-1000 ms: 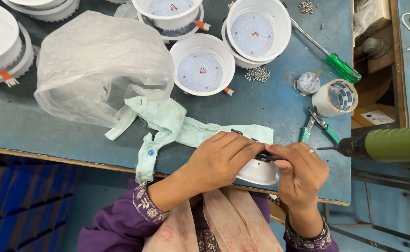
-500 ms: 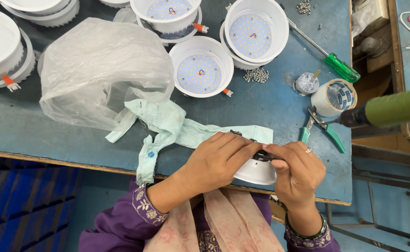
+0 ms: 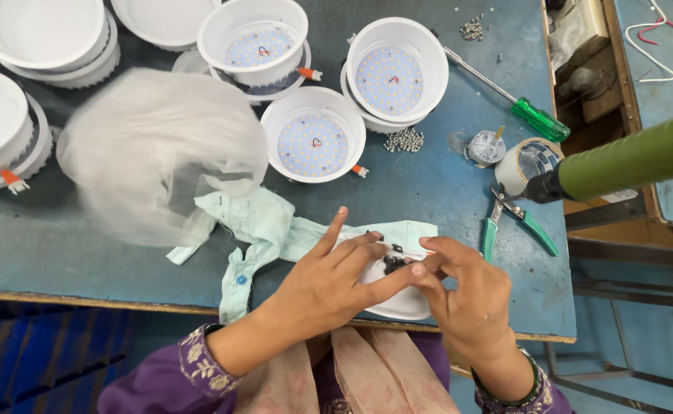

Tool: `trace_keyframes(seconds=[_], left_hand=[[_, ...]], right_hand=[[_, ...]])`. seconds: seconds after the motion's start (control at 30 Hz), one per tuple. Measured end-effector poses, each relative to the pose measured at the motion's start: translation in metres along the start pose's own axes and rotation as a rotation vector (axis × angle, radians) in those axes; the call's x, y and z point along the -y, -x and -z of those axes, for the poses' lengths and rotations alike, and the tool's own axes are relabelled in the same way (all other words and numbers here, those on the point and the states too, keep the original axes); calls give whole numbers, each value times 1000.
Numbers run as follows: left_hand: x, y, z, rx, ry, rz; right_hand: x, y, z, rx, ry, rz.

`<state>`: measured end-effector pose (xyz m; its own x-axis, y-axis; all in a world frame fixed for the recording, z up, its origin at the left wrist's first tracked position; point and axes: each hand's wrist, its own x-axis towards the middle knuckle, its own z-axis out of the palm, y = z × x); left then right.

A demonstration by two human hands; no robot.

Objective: The person assembles LED light fixtures by wiping the interior, placing a cover, and securing it with screws using a screwdriver. The person handles multiple units sequentially, stacking completed fixtures on the table.

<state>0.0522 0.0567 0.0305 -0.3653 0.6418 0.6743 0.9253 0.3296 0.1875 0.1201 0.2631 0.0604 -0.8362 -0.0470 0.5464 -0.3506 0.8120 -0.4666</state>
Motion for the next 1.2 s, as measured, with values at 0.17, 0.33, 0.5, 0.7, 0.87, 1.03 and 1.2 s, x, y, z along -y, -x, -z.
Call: trace_keyframes(seconds=[0.17,0.33,0.5,0.7,0.87,1.03,1.2], left_hand=[[-6,-1,13,57,39,57],[-17,-1,18,77,47,102],[-21,-2,18,57,13,94],[-24,0,20,37,-23,98],[-22,1,22,41,-13,130],[-21,0,22,36,-15,136],[-20,1,21,34,-23,142]], right_hand=[[-2,-3,-2,47,-99,24],[-26,-1,-5,148,-376,-117],[-97,-31,-34,120,-484,-407],[-164,-70,-83,110,56,-215],[-182,-94,-100,129,157,-173],[-173,-91,-105,112,264,-80],[-155,-71,-89,53,-67,-61]])
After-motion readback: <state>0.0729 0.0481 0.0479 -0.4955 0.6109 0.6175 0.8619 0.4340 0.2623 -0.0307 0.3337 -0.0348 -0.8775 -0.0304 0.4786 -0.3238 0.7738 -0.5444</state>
